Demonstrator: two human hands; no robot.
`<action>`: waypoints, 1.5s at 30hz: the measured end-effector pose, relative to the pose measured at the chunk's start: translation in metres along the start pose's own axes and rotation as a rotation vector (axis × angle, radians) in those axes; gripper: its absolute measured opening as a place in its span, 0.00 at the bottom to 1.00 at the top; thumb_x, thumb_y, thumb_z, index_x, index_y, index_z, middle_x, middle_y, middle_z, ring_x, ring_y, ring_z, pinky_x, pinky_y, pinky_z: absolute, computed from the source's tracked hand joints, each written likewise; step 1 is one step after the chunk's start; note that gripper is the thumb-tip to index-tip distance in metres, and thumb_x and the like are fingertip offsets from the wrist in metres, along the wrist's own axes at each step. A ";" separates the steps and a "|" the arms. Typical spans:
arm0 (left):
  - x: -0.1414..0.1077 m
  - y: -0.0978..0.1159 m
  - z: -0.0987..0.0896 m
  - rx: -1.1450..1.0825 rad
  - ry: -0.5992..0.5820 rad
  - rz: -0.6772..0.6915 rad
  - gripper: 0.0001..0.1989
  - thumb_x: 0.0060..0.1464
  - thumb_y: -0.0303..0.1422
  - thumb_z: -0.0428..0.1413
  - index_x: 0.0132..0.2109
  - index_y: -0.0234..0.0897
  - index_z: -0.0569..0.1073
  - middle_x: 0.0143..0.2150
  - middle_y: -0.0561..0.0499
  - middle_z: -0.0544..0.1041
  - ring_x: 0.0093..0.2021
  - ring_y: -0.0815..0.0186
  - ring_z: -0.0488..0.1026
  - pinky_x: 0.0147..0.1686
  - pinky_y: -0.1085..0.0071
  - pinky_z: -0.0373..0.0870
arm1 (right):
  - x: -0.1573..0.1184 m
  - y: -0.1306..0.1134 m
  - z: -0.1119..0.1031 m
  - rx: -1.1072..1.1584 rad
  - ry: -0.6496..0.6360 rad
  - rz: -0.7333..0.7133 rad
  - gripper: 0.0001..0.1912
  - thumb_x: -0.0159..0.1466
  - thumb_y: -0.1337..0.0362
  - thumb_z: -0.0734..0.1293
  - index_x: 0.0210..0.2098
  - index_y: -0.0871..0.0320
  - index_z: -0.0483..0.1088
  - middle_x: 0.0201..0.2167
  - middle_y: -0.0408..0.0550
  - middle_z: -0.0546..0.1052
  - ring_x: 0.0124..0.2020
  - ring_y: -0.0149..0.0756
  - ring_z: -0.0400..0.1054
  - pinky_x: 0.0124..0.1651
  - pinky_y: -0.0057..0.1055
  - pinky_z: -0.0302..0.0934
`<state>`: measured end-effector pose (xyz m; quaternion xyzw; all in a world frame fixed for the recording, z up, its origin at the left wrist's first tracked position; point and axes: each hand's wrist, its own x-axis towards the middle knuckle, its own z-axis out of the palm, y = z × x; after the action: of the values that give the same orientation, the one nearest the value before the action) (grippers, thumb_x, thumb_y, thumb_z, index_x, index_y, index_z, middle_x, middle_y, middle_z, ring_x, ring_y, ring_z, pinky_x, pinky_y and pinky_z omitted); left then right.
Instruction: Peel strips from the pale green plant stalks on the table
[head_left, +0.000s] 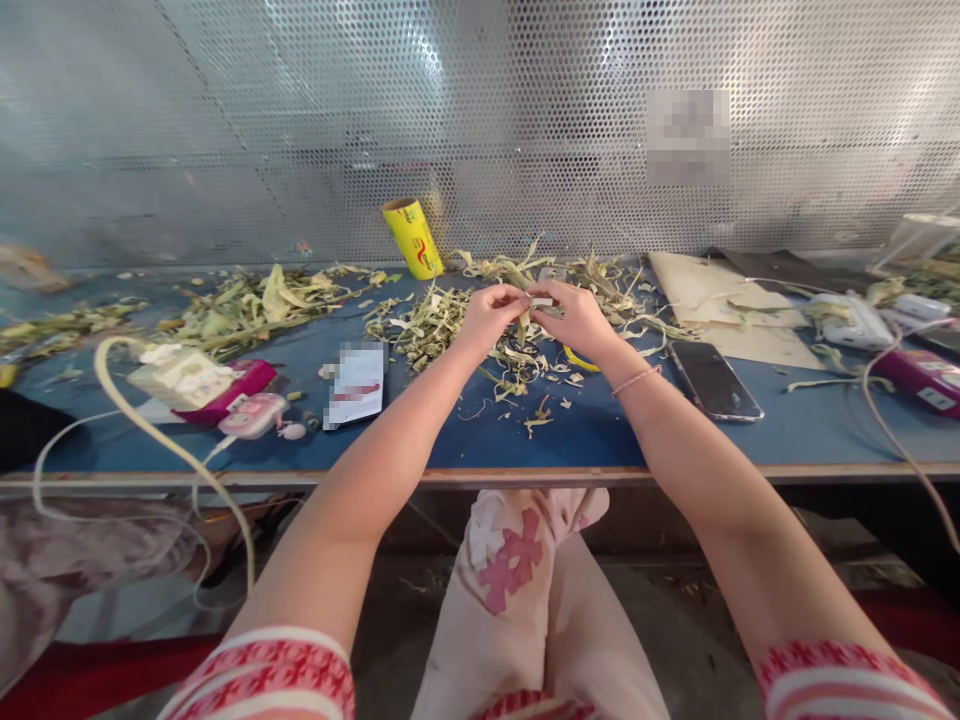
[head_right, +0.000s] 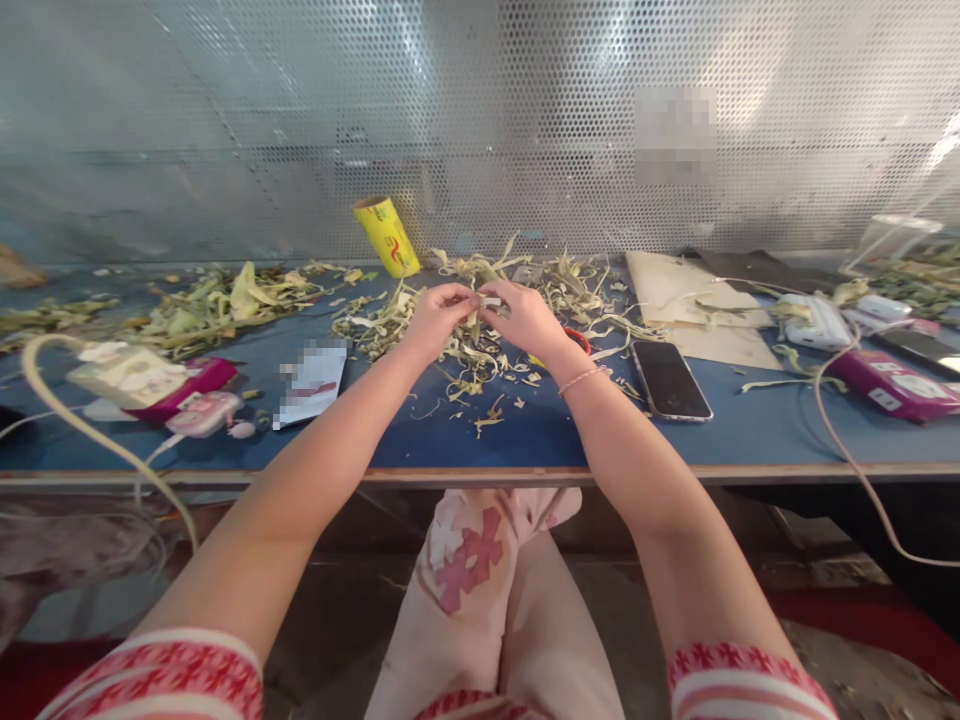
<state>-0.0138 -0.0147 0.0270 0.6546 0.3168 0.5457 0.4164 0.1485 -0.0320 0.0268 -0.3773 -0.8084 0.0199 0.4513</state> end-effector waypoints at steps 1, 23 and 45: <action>0.001 -0.001 0.000 0.003 0.006 0.000 0.08 0.42 0.34 0.63 0.27 0.35 0.75 0.21 0.55 0.71 0.22 0.75 0.64 0.25 0.75 0.60 | 0.000 -0.002 0.000 0.004 -0.002 0.000 0.14 0.57 0.65 0.65 0.43 0.58 0.71 0.40 0.50 0.78 0.43 0.40 0.72 0.47 0.37 0.64; 0.003 -0.015 -0.002 -0.040 0.035 0.015 0.12 0.44 0.40 0.61 0.30 0.34 0.76 0.24 0.53 0.72 0.26 0.73 0.66 0.29 0.74 0.63 | -0.002 -0.017 0.006 -0.314 -0.070 -0.022 0.09 0.68 0.63 0.54 0.41 0.57 0.64 0.38 0.52 0.74 0.34 0.37 0.67 0.34 0.32 0.59; 0.007 -0.018 -0.007 -0.112 0.047 -0.031 0.07 0.46 0.32 0.58 0.25 0.37 0.68 0.20 0.57 0.63 0.22 0.74 0.62 0.26 0.74 0.59 | 0.009 0.010 0.005 0.750 -0.040 0.484 0.08 0.51 0.71 0.64 0.32 0.59 0.67 0.35 0.44 0.72 0.28 0.25 0.67 0.34 0.28 0.66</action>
<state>-0.0188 0.0010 0.0145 0.6120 0.3058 0.5714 0.4533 0.1479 -0.0177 0.0262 -0.3655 -0.6422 0.4242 0.5235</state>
